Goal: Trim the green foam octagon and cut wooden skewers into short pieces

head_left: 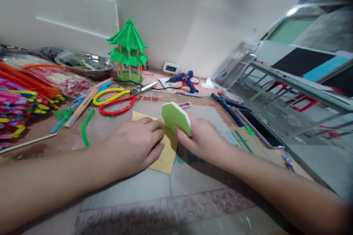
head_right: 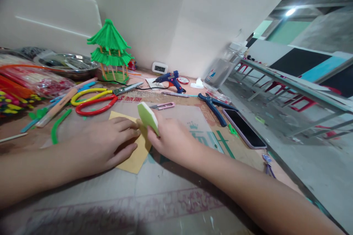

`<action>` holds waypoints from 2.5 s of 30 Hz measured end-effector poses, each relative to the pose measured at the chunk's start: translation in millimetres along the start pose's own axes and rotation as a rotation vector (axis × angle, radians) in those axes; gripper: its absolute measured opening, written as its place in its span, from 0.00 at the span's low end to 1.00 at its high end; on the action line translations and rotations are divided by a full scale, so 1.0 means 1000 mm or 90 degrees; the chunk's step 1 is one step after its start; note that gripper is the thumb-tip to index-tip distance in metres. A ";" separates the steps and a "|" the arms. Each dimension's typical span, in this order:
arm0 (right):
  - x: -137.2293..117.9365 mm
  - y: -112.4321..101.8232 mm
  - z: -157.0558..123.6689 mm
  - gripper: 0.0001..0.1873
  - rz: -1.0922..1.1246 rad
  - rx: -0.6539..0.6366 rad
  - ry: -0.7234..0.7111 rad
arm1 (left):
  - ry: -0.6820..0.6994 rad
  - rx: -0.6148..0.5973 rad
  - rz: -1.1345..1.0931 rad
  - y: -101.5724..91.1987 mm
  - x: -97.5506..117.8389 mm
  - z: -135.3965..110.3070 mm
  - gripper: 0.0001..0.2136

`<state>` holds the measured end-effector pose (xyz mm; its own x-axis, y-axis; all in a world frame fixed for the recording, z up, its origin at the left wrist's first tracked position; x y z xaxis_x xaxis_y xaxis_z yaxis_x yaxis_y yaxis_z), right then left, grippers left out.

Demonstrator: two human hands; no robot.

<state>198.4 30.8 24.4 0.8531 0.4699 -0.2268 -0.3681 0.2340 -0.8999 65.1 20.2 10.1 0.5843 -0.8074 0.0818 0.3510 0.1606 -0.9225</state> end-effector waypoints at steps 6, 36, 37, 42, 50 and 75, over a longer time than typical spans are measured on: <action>-0.004 -0.001 0.004 0.17 -0.005 0.013 -0.028 | -0.016 -0.008 0.006 0.000 0.000 -0.001 0.14; 0.053 0.027 -0.001 0.13 0.965 0.084 0.598 | -0.050 0.057 -0.041 -0.003 -0.022 0.002 0.15; 0.049 0.027 -0.003 0.13 0.979 0.071 0.611 | -0.057 0.064 -0.056 -0.003 -0.023 0.003 0.16; 0.029 0.029 -0.012 0.15 1.027 -0.006 0.654 | -0.060 0.145 -0.111 -0.012 -0.027 0.004 0.16; 0.020 0.037 -0.011 0.17 1.019 -0.052 0.620 | -0.057 0.213 -0.196 -0.023 -0.020 0.005 0.14; 0.016 0.032 -0.008 0.19 0.969 -0.006 0.427 | -0.213 0.232 -0.362 -0.021 -0.025 0.002 0.14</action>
<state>203.5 39.3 -11.1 -0.2631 -0.1777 -0.9483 -0.9576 -0.0715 0.2791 45.0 38.0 28.7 0.4113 -0.6151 0.6726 0.8511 -0.0049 -0.5250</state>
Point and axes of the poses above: each hand's wrist, its own z-axis towards the middle knuckle, its own y-axis out of the palm, x = y × z, the point moved 6 cm from there along z, towards the middle knuckle, and after that the axes turned 10 degrees about x, right-handed, at the moved point
